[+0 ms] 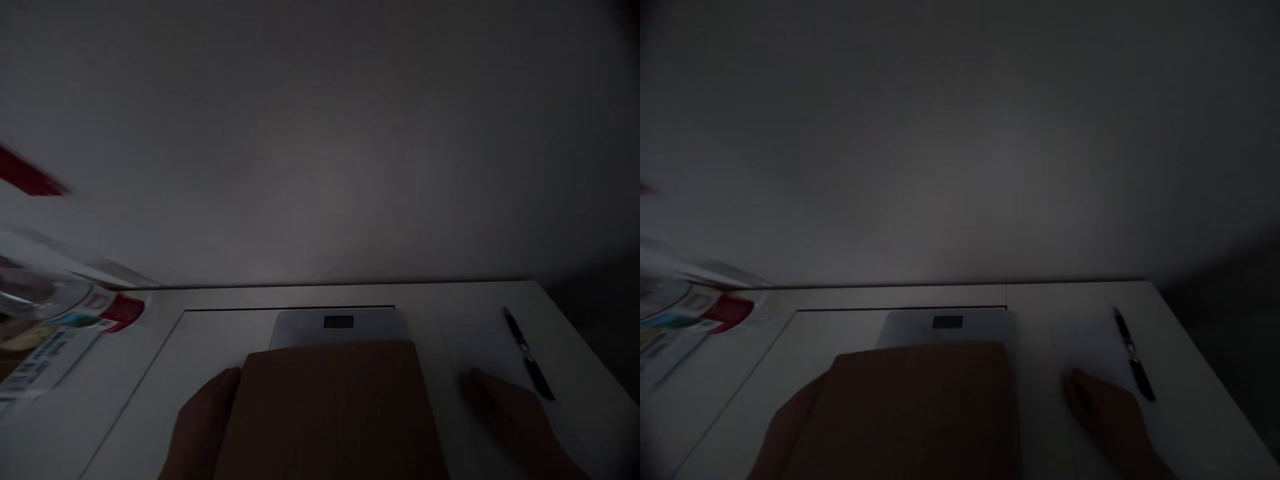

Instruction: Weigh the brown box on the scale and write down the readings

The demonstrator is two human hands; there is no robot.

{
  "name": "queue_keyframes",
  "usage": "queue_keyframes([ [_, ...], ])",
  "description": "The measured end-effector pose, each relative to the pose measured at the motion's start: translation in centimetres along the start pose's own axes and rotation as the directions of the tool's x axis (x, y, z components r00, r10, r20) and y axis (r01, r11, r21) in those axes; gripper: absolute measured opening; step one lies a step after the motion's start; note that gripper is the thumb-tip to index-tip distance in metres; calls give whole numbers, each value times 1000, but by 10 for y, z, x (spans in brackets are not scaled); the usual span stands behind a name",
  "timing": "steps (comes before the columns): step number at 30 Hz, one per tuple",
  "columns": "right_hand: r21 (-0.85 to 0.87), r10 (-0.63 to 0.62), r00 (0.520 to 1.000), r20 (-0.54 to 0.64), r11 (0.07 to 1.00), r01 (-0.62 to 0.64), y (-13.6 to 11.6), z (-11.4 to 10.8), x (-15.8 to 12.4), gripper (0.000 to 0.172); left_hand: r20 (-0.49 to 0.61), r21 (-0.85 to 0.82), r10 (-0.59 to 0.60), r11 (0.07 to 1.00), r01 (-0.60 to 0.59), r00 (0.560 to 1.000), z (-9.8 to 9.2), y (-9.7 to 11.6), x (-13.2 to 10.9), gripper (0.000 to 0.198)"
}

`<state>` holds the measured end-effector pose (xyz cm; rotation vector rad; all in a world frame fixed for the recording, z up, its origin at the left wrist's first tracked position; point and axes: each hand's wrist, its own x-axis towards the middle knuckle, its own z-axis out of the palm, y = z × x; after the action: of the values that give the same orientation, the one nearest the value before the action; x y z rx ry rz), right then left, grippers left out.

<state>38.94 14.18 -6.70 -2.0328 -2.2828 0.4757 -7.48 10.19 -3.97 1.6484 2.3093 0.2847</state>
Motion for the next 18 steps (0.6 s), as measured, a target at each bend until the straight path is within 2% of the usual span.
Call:
queue_keyframes([
  [8, -8, -69, 989, -130, 998, 68, -1, 5, 1, 44, 153, 116, -50, 993, 33, 987, -7, 6, 1, 51],
  [18, -16, -104, 971, -217, 995, 103, -5, 2, 2, 45, 97, 104, 49, 993, -59, 994, -8, 13, -8, 38],
])
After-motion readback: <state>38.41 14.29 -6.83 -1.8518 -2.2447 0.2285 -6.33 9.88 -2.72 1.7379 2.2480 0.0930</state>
